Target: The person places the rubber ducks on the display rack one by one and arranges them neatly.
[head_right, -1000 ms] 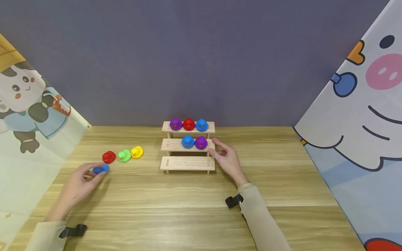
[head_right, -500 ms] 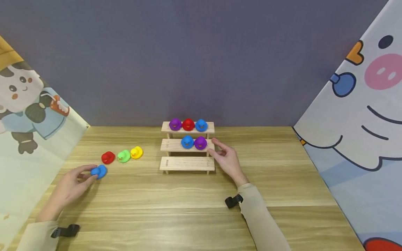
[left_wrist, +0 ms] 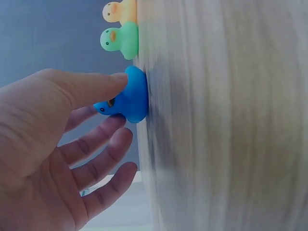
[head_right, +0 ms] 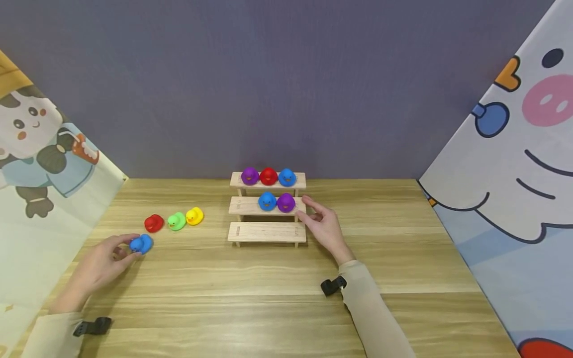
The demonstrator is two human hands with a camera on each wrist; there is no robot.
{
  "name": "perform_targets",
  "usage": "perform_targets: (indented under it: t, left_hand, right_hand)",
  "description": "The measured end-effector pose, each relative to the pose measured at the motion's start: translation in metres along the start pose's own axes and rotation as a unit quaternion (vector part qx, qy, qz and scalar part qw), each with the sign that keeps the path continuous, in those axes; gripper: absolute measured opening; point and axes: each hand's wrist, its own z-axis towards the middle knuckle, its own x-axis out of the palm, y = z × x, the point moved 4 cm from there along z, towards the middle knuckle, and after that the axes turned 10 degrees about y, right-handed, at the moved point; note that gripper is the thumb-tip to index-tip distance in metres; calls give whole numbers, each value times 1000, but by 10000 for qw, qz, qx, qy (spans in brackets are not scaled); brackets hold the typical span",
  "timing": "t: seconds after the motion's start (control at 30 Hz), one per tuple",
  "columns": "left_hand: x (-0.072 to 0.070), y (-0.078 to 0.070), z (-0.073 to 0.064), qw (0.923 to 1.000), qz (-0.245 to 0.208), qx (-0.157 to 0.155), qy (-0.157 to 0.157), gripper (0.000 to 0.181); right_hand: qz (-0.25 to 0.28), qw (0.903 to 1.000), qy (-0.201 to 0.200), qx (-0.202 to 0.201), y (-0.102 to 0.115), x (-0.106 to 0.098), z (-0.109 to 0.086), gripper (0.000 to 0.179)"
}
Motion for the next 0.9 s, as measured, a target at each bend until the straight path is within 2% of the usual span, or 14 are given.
perform_targets:
  t: [0.2,0.57,0.9]
  left_hand:
    - [-1,-3,0,9998,110,126,-131,41]
    - [0,0,2,9999,15,-130,84,47]
    - [-1,-3,1,9998,4,-156,-78,46]
  right_hand:
    - [47,10000,24,29,1,1,-1,54]
    - [47,10000,35,33,1,2,1,55]
    - [18,10000,-14,1,-1,1,1,55]
